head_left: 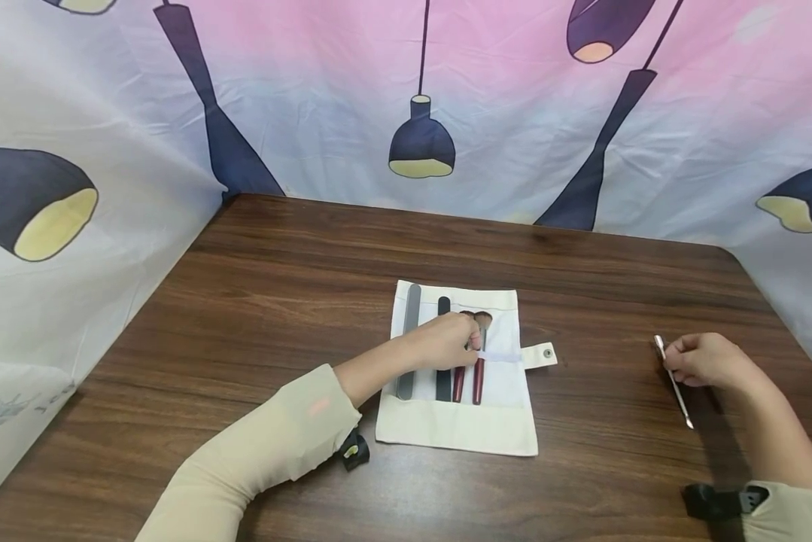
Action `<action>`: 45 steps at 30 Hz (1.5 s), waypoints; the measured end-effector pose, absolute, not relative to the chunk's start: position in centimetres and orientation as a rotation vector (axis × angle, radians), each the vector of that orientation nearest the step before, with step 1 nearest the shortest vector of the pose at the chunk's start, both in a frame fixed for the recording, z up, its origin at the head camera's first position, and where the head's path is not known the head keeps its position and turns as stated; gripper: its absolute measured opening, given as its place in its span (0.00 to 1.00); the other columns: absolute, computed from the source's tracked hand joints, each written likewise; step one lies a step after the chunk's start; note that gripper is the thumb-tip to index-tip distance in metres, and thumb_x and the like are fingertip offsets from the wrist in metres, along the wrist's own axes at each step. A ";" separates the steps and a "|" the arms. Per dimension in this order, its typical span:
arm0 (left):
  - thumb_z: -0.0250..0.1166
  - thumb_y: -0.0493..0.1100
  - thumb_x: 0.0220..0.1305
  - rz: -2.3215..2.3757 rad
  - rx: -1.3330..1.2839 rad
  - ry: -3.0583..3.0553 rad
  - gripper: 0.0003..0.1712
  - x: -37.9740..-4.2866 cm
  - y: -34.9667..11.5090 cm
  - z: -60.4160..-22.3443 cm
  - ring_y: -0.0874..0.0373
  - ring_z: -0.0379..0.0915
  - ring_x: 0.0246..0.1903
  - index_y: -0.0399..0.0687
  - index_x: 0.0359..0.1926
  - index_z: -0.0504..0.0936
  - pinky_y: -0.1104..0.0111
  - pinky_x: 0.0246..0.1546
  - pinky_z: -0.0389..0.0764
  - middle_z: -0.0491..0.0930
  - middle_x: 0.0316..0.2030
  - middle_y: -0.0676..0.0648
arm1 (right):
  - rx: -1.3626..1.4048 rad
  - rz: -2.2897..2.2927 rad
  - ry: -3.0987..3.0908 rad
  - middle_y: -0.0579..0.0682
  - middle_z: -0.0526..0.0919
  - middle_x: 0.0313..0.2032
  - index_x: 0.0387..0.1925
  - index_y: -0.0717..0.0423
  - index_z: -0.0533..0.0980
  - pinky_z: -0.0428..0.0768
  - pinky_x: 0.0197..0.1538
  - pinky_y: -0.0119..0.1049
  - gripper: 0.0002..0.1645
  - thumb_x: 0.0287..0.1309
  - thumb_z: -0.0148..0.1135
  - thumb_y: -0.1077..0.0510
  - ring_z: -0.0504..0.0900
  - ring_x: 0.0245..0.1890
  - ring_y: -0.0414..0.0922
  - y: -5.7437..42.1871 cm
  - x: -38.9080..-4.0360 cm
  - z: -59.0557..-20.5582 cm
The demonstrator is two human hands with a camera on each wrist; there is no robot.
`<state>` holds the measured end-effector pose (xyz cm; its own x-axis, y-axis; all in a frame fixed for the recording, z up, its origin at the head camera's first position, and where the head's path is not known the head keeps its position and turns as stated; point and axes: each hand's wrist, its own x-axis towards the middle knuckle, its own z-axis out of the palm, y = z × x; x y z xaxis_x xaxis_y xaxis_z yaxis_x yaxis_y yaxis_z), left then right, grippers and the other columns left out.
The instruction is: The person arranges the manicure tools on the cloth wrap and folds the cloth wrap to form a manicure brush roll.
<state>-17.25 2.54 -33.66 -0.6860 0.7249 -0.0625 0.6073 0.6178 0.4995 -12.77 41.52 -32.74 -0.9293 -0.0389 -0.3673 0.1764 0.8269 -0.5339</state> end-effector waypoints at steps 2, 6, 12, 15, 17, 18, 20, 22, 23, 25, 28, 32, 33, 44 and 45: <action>0.60 0.38 0.59 0.641 1.147 2.611 0.06 -17.2 2.8 -33.6 0.64 0.67 0.25 0.42 0.36 0.81 0.75 0.29 0.69 0.77 0.31 0.51 | 0.091 -0.903 2.643 0.52 0.79 0.32 0.40 0.76 0.70 0.79 0.33 0.35 0.17 0.63 0.50 0.60 0.77 0.29 0.41 41.1 -12.7 -32.7; 0.60 0.37 0.59 0.581 1.238 2.631 0.07 -17.0 3.3 -33.4 0.63 0.69 0.29 0.42 0.37 0.83 0.76 0.30 0.70 0.77 0.36 0.50 | 0.087 -1.091 2.639 0.50 0.79 0.34 0.46 0.77 0.67 0.78 0.34 0.33 0.22 0.66 0.47 0.57 0.77 0.29 0.38 39.6 -13.2 -32.4; 0.62 0.41 0.58 0.372 1.307 2.674 0.05 -16.6 3.9 -33.3 0.64 0.64 0.23 0.45 0.29 0.80 0.77 0.20 0.66 0.71 0.29 0.53 | 0.064 -1.815 2.365 0.46 0.80 0.31 0.38 0.64 0.71 0.78 0.35 0.31 0.08 0.64 0.52 0.61 0.79 0.30 0.38 36.9 -14.2 -32.2; 0.63 0.43 0.58 0.295 1.331 2.706 0.06 -16.4 4.2 -33.3 0.64 0.64 0.24 0.47 0.27 0.79 0.76 0.19 0.66 0.70 0.28 0.54 | 0.037 -2.242 2.042 0.49 0.81 0.30 0.31 0.60 0.73 0.79 0.35 0.32 0.03 0.60 0.55 0.67 0.81 0.29 0.41 35.4 -14.7 -32.1; 0.63 0.43 0.57 0.282 1.319 2.723 0.06 -16.3 4.5 -33.4 0.64 0.64 0.24 0.47 0.26 0.78 0.75 0.18 0.66 0.70 0.27 0.54 | 0.019 -2.434 1.856 0.52 0.81 0.29 0.29 0.61 0.72 0.80 0.35 0.33 0.06 0.58 0.54 0.72 0.82 0.28 0.44 34.3 -15.1 -32.1; 0.63 0.43 0.57 0.280 1.309 2.729 0.06 -16.3 4.6 -33.5 0.65 0.63 0.23 0.48 0.25 0.78 0.75 0.18 0.65 0.70 0.27 0.54 | 0.008 -2.500 1.793 0.53 0.81 0.28 0.28 0.61 0.72 0.80 0.35 0.34 0.08 0.58 0.53 0.74 0.82 0.28 0.45 33.8 -15.4 -32.1; 0.63 0.42 0.56 0.279 1.282 2.740 0.08 -16.2 4.9 -33.5 0.65 0.62 0.21 0.48 0.22 0.76 0.75 0.16 0.63 0.69 0.25 0.53 | -0.019 -2.588 1.699 0.55 0.81 0.27 0.26 0.62 0.71 0.80 0.35 0.35 0.10 0.56 0.52 0.76 0.83 0.28 0.47 32.8 -15.8 -32.0; 0.62 0.41 0.55 0.268 1.262 2.755 0.12 -16.2 5.1 -33.6 0.65 0.59 0.18 0.49 0.18 0.72 0.75 0.14 0.61 0.67 0.22 0.54 | -0.049 -2.619 1.659 0.56 0.81 0.27 0.25 0.62 0.69 0.80 0.35 0.36 0.11 0.56 0.52 0.77 0.83 0.28 0.47 31.9 -16.3 -32.1; 0.62 0.41 0.55 0.263 1.255 2.760 0.14 -16.2 5.2 -33.6 0.65 0.58 0.17 0.50 0.16 0.70 0.75 0.13 0.60 0.66 0.21 0.54 | -0.062 -2.613 1.667 0.56 0.81 0.27 0.24 0.62 0.69 0.80 0.35 0.36 0.11 0.56 0.51 0.77 0.83 0.28 0.47 31.5 -16.4 -32.1; 0.62 0.41 0.55 0.251 1.239 2.768 0.17 -16.2 5.4 -33.7 0.64 0.56 0.16 0.51 0.14 0.66 0.75 0.12 0.58 0.65 0.19 0.53 | -0.082 -2.576 1.704 0.56 0.81 0.27 0.25 0.62 0.69 0.80 0.36 0.36 0.10 0.56 0.51 0.76 0.83 0.28 0.47 30.7 -16.8 -32.2; 0.62 0.41 0.55 0.253 1.220 2.774 0.19 -16.2 5.5 -33.7 0.64 0.57 0.16 0.52 0.13 0.63 0.74 0.11 0.59 0.64 0.19 0.53 | -0.094 -2.494 1.786 0.55 0.81 0.27 0.25 0.62 0.69 0.80 0.37 0.35 0.10 0.57 0.52 0.75 0.83 0.28 0.45 29.7 -17.3 -32.3; 0.62 0.42 0.54 0.278 1.213 2.775 0.19 -16.3 5.3 -33.7 0.63 0.59 0.17 0.51 0.13 0.64 0.74 0.12 0.60 0.65 0.20 0.53 | -0.098 -2.390 1.865 0.53 0.80 0.27 0.25 0.61 0.70 0.79 0.37 0.34 0.10 0.57 0.52 0.74 0.83 0.28 0.44 28.2 -18.0 -32.3; 0.62 0.42 0.54 0.283 1.216 2.776 0.18 -16.3 5.2 -33.7 0.63 0.59 0.18 0.51 0.14 0.65 0.73 0.12 0.61 0.65 0.20 0.53 | -0.100 -2.361 1.882 0.54 0.80 0.27 0.25 0.62 0.70 0.79 0.37 0.34 0.10 0.57 0.52 0.75 0.83 0.28 0.44 27.8 -18.1 -32.3; 0.64 0.40 0.52 0.418 1.224 2.763 0.15 -16.4 4.8 -33.6 0.64 0.60 0.20 0.51 0.14 0.69 0.74 0.14 0.59 0.66 0.21 0.54 | -0.066 -2.024 2.055 0.52 0.78 0.28 0.30 0.63 0.68 0.79 0.34 0.31 0.05 0.56 0.50 0.73 0.82 0.26 0.41 25.0 -19.4 -33.1; 0.64 0.41 0.52 0.420 1.219 2.760 0.16 -16.4 4.8 -33.6 0.64 0.59 0.20 0.51 0.14 0.68 0.74 0.14 0.59 0.66 0.21 0.54 | -0.062 -1.986 2.075 0.51 0.78 0.28 0.31 0.64 0.68 0.79 0.34 0.31 0.04 0.55 0.50 0.73 0.81 0.26 0.41 24.8 -19.5 -33.2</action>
